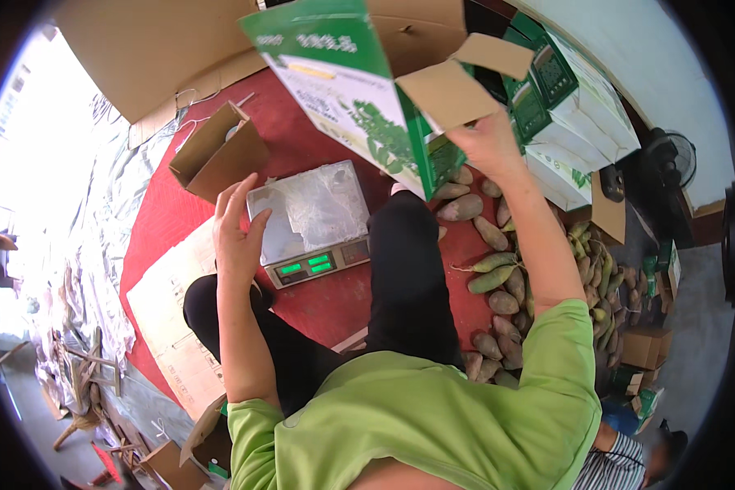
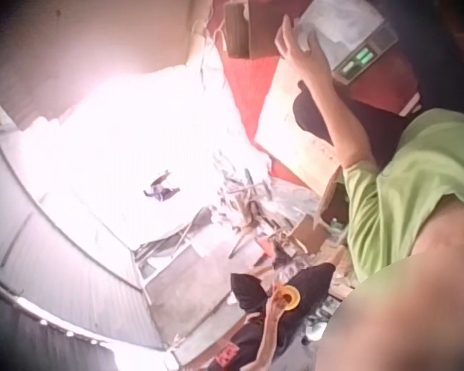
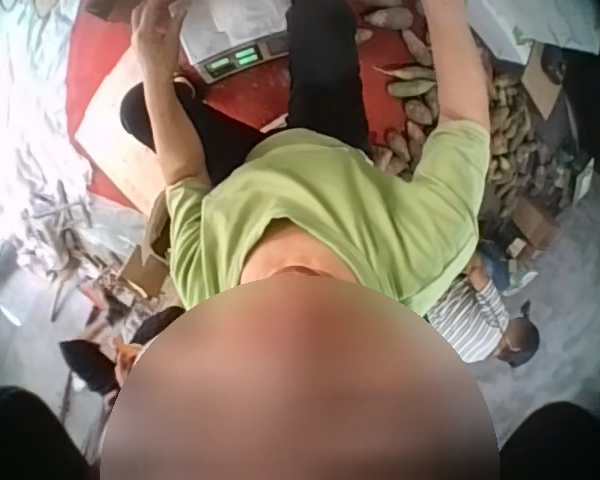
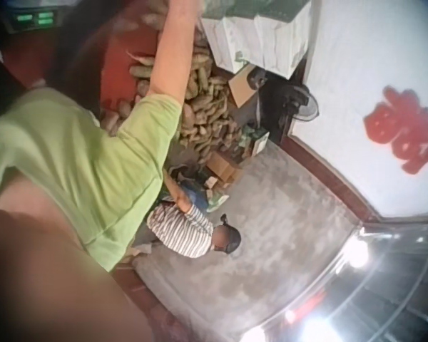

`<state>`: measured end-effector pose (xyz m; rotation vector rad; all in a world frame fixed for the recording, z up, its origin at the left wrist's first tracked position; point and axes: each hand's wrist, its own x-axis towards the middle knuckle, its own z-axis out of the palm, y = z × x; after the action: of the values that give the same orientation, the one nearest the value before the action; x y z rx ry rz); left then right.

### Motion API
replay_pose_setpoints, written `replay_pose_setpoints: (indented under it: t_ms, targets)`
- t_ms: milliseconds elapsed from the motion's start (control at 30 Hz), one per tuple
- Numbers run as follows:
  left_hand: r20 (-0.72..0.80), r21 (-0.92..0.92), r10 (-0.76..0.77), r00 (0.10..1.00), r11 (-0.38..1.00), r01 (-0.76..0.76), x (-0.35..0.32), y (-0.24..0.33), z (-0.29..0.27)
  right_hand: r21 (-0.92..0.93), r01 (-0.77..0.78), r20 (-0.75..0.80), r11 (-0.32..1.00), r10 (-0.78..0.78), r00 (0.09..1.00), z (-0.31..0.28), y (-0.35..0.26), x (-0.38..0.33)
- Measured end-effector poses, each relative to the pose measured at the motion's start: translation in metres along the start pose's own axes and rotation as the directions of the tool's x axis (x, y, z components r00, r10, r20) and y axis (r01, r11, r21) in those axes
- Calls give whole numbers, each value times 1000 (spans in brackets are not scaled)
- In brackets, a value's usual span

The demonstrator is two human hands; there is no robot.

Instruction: Manually selecting lotus roots from a pile, weighing them, and placing them into cardboard boxes for shipping.

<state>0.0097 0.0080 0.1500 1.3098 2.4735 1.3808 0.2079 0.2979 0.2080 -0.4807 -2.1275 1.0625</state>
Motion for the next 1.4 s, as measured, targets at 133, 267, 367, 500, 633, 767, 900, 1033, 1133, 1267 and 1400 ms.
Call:
replay_pose_setpoints:
  t_ms: [133, 267, 367, 500, 633, 767, 900, 1033, 1133, 1267, 1400]
  targets:
    - [-141, 253, 13, 990, 967, 23, 7, -19, -16, 160, 15, 142, 987, -38, 989, 41, 3, 6]
    - [-336, 423, 80, 939, 903, 74, 13, -28, -33, 109, 66, 320, 992, -98, 942, 65, 20, 10]
    - [-430, 485, 119, 895, 866, 118, 8, -36, -40, 160, -120, 475, 980, 30, 879, 74, 23, 8]
    - [-269, 623, -96, 958, 742, 249, -3, -34, -44, -200, 487, 640, 850, -263, 722, 86, 62, 2]
    - [-72, 570, 45, 996, 821, 4, -9, -23, -31, -173, 214, 701, 961, -33, 713, 96, 114, 2]
    - [-33, 502, 90, 995, 862, -61, -9, -11, -12, 184, 439, 669, 880, -439, 600, 87, 153, -2]
    - [6, 525, 65, 998, 849, -58, -17, -6, -4, -17, -260, 708, 966, 195, 678, 75, 126, -23]
    - [82, 557, 168, 982, 810, -185, -15, -2, 14, 15, -240, 569, 971, 189, 800, 62, 151, -46]
    - [119, 601, 146, 982, 777, -188, -21, 2, 15, 119, -559, 440, 820, 462, 771, 50, 143, -65]
    - [143, 621, 103, 984, 765, -170, -26, 2, 19, 174, -705, 200, 687, 677, 709, 19, 138, -103]
    - [165, 544, -4, 986, 835, -88, -25, 3, 19, 195, -754, 73, 627, 757, 649, 10, 185, -199]
